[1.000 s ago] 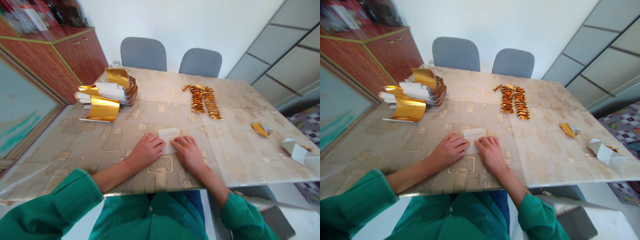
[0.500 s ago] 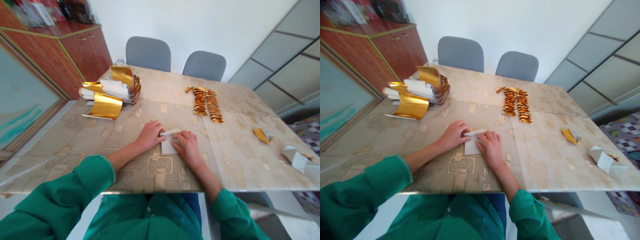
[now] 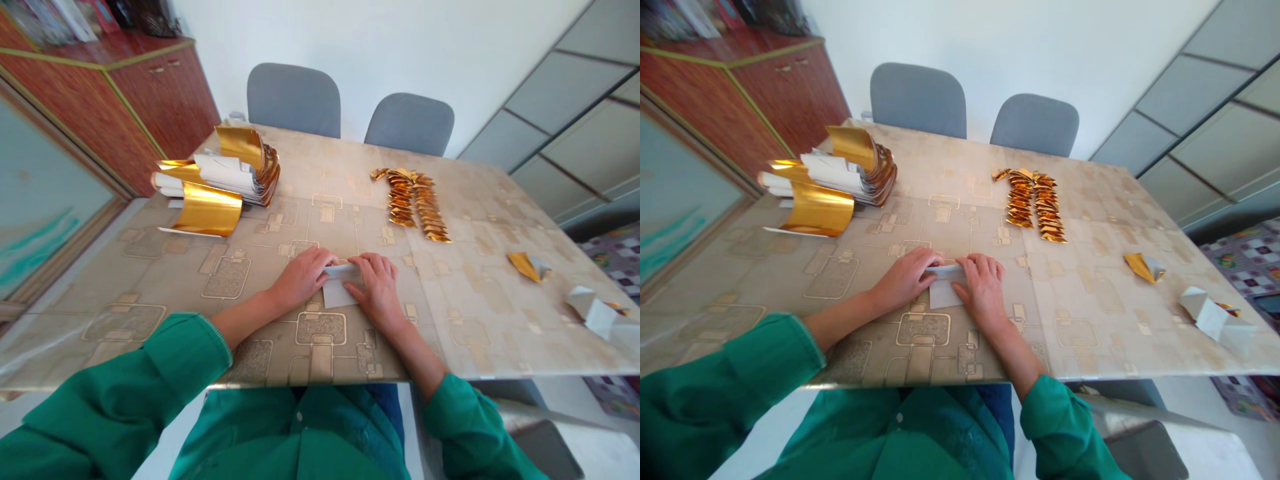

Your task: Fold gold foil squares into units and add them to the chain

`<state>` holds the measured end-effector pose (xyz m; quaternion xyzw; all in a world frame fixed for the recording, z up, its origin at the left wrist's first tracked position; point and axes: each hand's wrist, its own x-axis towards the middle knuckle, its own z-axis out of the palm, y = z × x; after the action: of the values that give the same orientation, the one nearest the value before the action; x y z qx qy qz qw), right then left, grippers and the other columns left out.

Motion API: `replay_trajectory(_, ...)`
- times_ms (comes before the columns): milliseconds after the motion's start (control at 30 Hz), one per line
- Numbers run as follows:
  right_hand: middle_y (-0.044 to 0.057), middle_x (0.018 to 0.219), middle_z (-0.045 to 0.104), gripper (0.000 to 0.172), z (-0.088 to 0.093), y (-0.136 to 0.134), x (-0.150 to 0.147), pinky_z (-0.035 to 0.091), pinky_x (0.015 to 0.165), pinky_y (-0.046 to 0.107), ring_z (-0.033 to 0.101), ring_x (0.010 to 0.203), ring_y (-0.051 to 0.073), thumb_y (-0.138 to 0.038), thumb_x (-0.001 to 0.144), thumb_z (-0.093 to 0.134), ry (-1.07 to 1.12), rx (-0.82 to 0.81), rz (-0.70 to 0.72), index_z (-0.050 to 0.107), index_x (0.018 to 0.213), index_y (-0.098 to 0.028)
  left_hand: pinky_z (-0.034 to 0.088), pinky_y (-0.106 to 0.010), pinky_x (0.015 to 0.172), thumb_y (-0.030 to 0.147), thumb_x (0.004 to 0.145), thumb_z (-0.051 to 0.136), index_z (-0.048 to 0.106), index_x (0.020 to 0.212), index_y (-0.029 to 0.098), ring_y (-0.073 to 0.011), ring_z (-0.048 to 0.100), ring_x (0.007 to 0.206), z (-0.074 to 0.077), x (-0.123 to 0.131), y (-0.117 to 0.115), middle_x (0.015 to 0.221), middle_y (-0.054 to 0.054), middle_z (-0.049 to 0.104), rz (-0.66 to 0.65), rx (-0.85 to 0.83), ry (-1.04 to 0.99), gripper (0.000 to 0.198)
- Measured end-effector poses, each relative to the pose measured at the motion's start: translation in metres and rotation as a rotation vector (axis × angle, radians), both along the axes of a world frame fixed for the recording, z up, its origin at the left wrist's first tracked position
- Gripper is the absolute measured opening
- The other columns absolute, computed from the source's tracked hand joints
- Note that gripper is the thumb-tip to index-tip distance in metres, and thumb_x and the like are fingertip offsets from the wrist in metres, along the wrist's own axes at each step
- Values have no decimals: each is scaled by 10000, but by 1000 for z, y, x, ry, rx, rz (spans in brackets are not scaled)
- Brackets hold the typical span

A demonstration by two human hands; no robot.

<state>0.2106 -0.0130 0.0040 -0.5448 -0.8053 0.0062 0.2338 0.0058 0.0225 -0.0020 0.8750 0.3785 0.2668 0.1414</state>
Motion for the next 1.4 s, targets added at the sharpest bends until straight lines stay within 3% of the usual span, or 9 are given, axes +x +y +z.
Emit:
replay_trajectory(267, 55, 1055, 663, 37, -1, -1, -1, 322, 900, 393, 529, 1015, 242, -248, 913, 634, -29, -24, 21, 656, 938, -230, 476, -316, 822, 106, 970, 451, 628, 927, 146, -200, 570, 910, 1, 3, -7, 936, -60, 642, -51, 120, 191, 186)
replay_trajectory(467, 40, 1035, 694, 101, -2, -1, -3, 283, 910, 396, 553, 995, 219, -234, 962, 566, -135, -23, 15, 661, 996, -235, 468, -331, 819, 165, 1002, 480, 633, 1153, 143, -214, 580, 979, -4, -1, -15, 1110, -76, 674, -83, 287, 307, 216)
replay_trajectory(633, 56, 1090, 685, 204, 1, -6, -6, 277, 941, 402, 545, 1020, 223, -203, 971, 519, -222, -18, 27, 662, 1108, -252, 464, -344, 849, 165, 1000, 492, 606, 1249, 141, -219, 583, 1041, -2, -7, -24, 1231, -86, 659, -121, 318, 386, 275)
replay_trajectory(900, 93, 1220, 650, 383, 2, -7, 0, 254, 1024, 443, 507, 1131, 249, -155, 918, 501, -262, -60, -7, 587, 1289, -188, 444, -354, 931, 157, 997, 493, 583, 1300, 142, -215, 575, 1092, -1, -11, -30, 1285, -90, 647, -118, 297, 429, 316)
replay_trajectory(1167, 118, 1250, 629, 459, 2, -4, 7, 321, 993, 435, 507, 1121, 260, -84, 880, 470, -213, -45, -67, 557, 1327, -138, 457, -355, 887, 165, 988, 513, 590, 1271, 153, -224, 571, 1053, -3, -15, -29, 1253, -86, 639, -86, 294, 436, 294)
replay_trajectory(1400, 100, 1241, 615, 429, 1, -16, 2, 411, 965, 368, 514, 1128, 234, -85, 879, 476, -99, -67, 252, 592, 1277, -193, 461, -411, 890, 288, 956, 569, 628, 1177, 135, -262, 575, 1005, 9, -10, -33, 1074, -109, 642, -35, 231, 433, 275)
